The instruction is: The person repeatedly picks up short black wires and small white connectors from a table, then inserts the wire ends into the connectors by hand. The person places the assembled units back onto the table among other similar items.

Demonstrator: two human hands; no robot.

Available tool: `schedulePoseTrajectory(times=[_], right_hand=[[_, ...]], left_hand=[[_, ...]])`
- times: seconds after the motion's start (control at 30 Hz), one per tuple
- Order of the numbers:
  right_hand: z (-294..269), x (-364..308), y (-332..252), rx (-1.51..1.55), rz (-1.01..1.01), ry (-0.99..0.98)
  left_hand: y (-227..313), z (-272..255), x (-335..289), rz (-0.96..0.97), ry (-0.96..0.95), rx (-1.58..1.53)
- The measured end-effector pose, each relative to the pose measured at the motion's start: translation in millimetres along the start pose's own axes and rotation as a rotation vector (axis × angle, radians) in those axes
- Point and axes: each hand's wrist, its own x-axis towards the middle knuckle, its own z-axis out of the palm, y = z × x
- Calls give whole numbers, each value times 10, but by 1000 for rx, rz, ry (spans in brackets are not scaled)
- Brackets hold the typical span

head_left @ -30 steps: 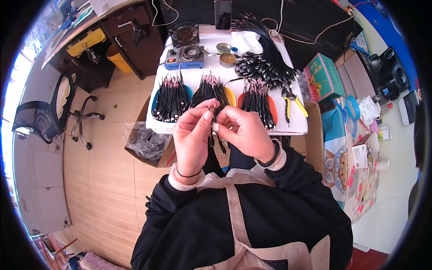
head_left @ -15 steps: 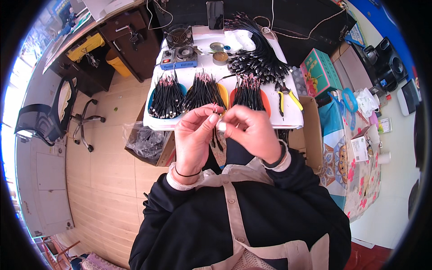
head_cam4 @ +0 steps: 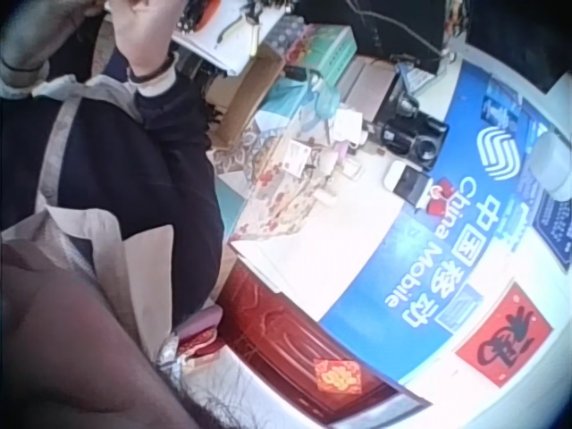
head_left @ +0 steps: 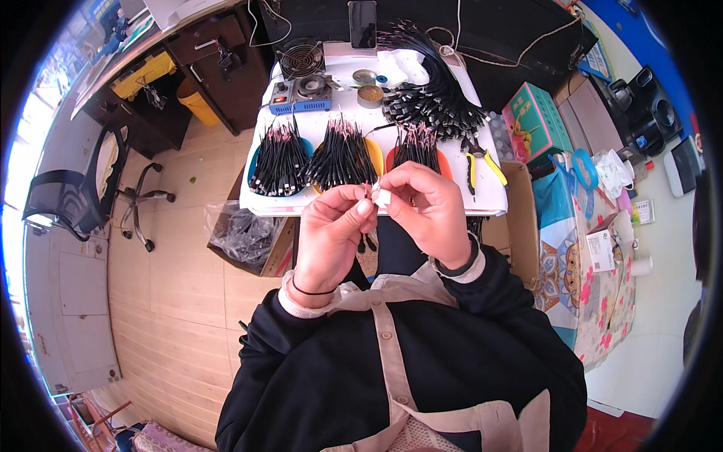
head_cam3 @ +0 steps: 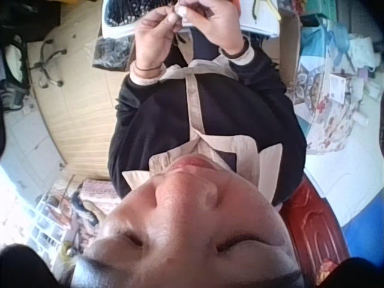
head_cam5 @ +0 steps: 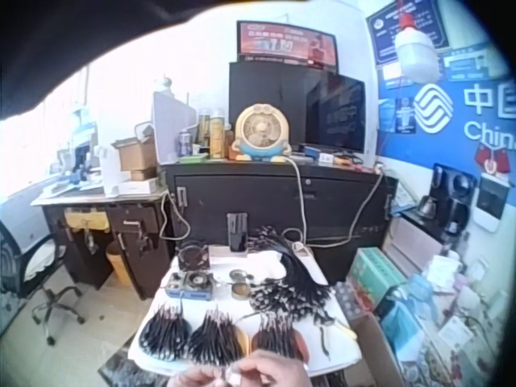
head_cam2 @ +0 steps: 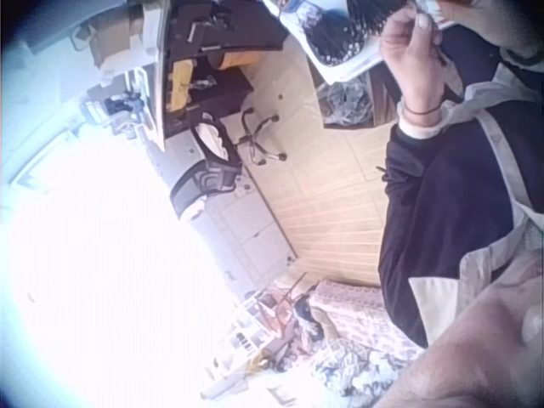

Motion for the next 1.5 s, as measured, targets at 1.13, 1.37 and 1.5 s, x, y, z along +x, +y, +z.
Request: schedulePoseTrajectory(times=[1.13, 1.37, 1.5], right_hand=[[-184, -256, 505, 1156, 704, -193], [-1177, -14, 1212, -651, 393, 322], [-1267, 42, 1481, -1167, 381, 206]], left_hand=[[-184, -79, -26, 181, -177, 894], [-314, -178, 236, -46, -77, 518], [-393, -195, 331, -65, -63, 485]])
